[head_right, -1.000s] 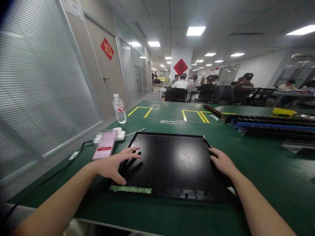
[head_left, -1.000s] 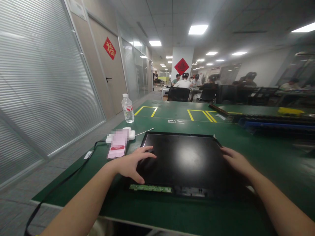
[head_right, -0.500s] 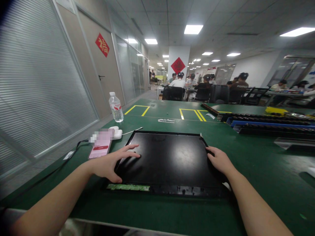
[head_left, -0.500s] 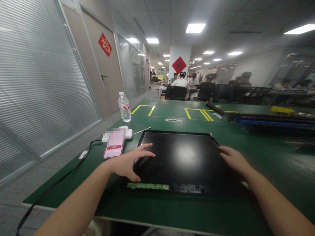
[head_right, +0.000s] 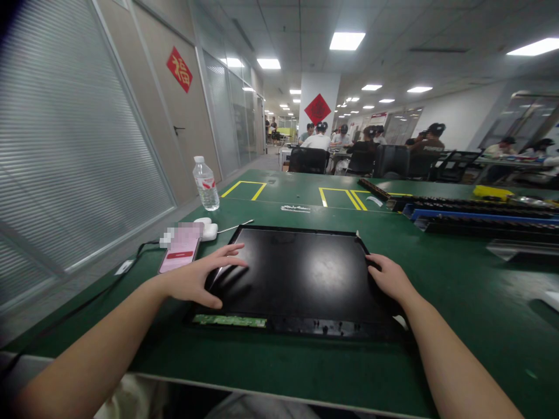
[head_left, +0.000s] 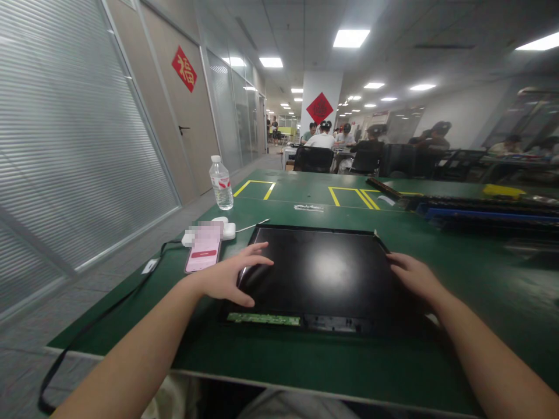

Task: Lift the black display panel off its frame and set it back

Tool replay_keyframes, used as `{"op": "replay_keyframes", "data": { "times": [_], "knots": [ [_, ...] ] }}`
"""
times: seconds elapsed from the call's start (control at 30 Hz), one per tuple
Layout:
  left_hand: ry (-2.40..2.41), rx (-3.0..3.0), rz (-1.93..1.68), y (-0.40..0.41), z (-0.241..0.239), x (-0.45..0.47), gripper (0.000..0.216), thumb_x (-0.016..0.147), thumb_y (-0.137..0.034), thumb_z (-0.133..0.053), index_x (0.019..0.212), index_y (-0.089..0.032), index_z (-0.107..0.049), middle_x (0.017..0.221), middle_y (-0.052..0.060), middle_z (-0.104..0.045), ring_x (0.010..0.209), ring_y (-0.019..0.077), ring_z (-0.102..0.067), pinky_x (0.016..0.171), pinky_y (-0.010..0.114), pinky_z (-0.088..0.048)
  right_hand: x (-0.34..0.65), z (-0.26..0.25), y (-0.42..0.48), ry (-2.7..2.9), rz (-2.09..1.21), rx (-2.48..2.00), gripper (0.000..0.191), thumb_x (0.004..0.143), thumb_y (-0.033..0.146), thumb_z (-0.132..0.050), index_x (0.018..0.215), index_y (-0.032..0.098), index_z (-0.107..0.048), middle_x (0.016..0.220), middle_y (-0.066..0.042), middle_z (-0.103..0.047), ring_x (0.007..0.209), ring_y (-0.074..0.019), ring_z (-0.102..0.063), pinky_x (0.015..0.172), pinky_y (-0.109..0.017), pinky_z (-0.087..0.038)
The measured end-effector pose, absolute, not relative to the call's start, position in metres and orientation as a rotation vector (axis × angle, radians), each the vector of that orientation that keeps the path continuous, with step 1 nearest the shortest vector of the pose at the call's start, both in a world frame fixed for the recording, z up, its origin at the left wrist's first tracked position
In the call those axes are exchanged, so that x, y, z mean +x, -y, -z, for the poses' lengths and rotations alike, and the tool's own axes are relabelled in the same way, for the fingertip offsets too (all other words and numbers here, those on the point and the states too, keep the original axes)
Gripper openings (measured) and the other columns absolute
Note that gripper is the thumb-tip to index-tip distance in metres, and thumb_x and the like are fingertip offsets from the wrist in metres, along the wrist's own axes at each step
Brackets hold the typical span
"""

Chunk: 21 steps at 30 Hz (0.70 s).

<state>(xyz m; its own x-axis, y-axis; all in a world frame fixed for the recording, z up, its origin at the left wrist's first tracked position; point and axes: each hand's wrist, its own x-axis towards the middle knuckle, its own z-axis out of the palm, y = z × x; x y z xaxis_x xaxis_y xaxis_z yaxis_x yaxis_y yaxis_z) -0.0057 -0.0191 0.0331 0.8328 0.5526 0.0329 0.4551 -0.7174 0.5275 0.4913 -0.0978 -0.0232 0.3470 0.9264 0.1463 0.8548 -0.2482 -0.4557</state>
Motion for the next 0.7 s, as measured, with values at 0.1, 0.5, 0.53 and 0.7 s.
{"op": "replay_keyframes", "data": {
  "times": [0.1,0.5,0.53,0.7],
  "knots": [
    [-0.884,2.499,-0.356,0.014,-0.032,-0.005,0.059,0.082,-0.049,-0.066,0.135,-0.027,-0.053,0.160,0.010,-0.024,0.144,0.0328,-0.029,0.116,0.046,-0.029,0.493,0.021,0.099,1.566,-0.196,-2.105,0.043,0.078,0.028,-0.052,0.117,0.021,-0.071,0.127,-0.007,-0.066,0.116,-0.0267,-0.061,0.101,-0.039,-0.047],
    [-1.362,2.560,-0.416,-0.007,-0.011,-0.007,0.044,0.086,-0.030,-0.046,0.124,-0.016,-0.061,0.127,0.014,-0.062,0.119,0.0294,-0.057,0.106,0.045,-0.044,0.497,0.003,0.111,1.548,-0.217,-2.292,0.031,0.078,0.034,-0.058,0.097,0.024,-0.080,0.098,-0.006,-0.075,0.091,-0.0268,-0.068,0.080,-0.035,-0.053],
    [-1.362,2.568,-0.412,-0.007,-0.011,-0.006,0.044,0.086,-0.030,-0.046,0.125,-0.016,-0.061,0.127,0.014,-0.063,0.119,0.0291,-0.057,0.106,0.044,-0.044,0.497,0.003,0.111,1.544,-0.241,-2.298,0.032,0.077,0.033,-0.058,0.099,0.024,-0.080,0.097,-0.006,-0.075,0.090,-0.0272,-0.068,0.080,-0.035,-0.053],
    [-1.374,2.612,-0.351,-0.005,-0.012,-0.004,0.041,0.087,-0.028,-0.043,0.121,-0.016,-0.065,0.127,0.013,-0.064,0.119,0.0277,-0.058,0.106,0.042,-0.044,0.492,0.004,0.110,1.577,-0.334,-2.315,0.042,0.075,0.025,-0.056,0.111,0.019,-0.076,0.104,-0.009,-0.075,0.094,-0.0292,-0.069,0.081,-0.037,-0.054]
  ]
}}
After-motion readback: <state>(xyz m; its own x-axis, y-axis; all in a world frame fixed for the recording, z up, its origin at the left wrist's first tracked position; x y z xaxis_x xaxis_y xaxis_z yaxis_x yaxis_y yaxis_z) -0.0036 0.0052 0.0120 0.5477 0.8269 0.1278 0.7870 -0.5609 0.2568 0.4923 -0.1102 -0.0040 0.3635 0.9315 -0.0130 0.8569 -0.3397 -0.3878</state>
